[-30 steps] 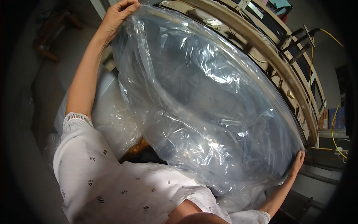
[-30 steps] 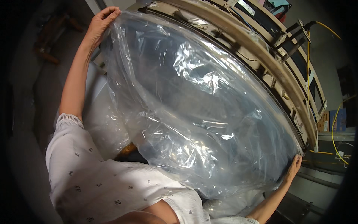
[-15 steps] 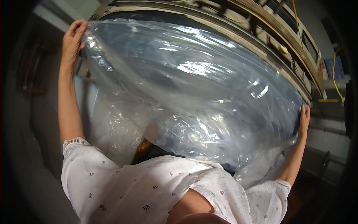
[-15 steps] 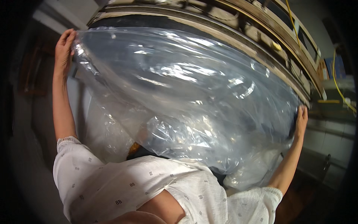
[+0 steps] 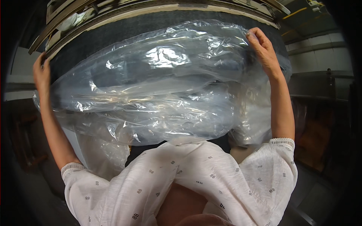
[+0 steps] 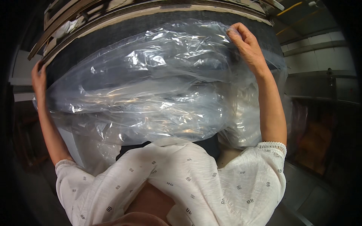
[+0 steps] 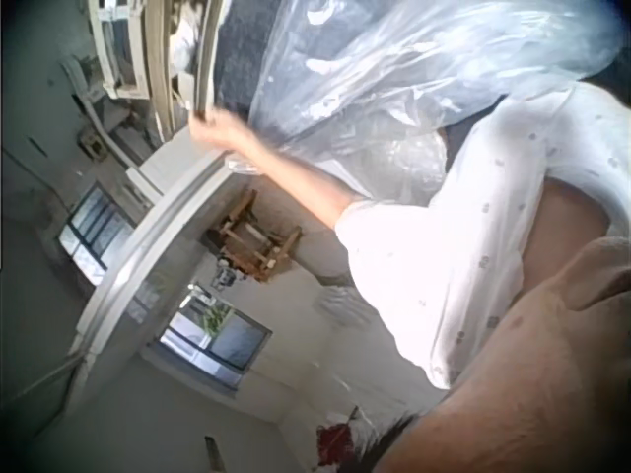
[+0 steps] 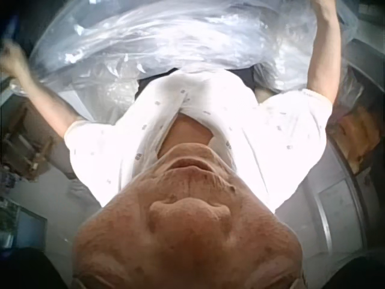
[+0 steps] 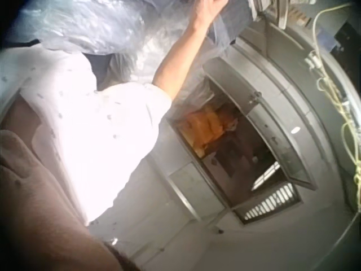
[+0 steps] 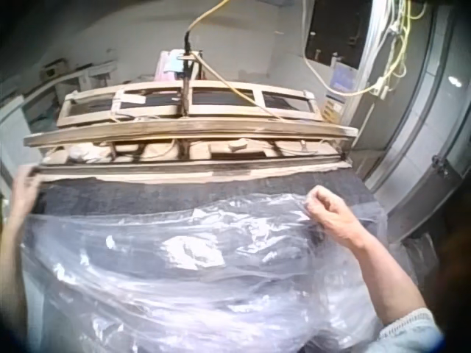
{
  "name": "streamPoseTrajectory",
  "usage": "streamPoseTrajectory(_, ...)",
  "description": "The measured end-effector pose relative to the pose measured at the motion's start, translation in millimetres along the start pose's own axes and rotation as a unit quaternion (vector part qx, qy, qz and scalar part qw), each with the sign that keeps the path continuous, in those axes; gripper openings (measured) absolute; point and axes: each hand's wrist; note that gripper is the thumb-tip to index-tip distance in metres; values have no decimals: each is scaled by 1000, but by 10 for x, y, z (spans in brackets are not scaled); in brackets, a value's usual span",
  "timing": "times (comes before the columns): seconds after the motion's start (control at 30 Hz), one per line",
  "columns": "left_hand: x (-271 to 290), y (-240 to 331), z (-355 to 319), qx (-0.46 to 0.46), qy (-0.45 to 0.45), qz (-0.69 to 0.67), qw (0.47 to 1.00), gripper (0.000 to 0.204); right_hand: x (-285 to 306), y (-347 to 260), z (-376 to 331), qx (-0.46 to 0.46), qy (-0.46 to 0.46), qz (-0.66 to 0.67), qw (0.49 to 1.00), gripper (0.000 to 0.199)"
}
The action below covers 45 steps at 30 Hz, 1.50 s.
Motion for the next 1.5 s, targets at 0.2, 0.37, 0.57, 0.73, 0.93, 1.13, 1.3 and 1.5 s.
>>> streamPoseTrajectory(0.2, -376, 3158, -280, -112, -166, -309, 930, 35, 191, 34, -196, 6, 19, 14, 1000, 14)
streamPoseTrajectory(0.37, -635, 4593, -646, -156, -96, -396, 900, 40, 250, 12, -311, 35, 18, -12, 999, 13)
streamPoseTrajectory(0.57, -872, 5081, -774, -72, -61, -552, 829, 15, 298, -64, -373, 4, 32, -9, 999, 12)
streamPoseTrajectory(0.73, -884, 5061, -796, -93, -54, -571, 814, 13, 421, 43, -366, 12, 30, 1, 999, 14)
streamPoseTrajectory(0.93, -804, 4978, -745, -141, -48, -563, 813, 11, 493, -52, -383, 21, 8, -76, 997, 19)
streamPoseTrajectory(1.13, -610, 4764, -681, -56, -190, -624, 756, 19, 399, -130, -365, 37, -22, -1, 999, 30)
streamPoseTrajectory(1.3, -358, 4646, -626, 62, -348, -681, 641, 19, 407, -213, -422, 13, -35, 42, 998, 29)
streamPoseTrajectory(1.5, -281, 4578, -666, 57, -282, -663, 692, 14, 401, -316, -434, 32, -26, -2, 999, 21)
Point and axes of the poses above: each hand's wrist, its own z-axis towards the middle knuckle, its own x-axis out of the back of the hand, y = z × x, and after that the axes turned 4 degrees about x, right-handed
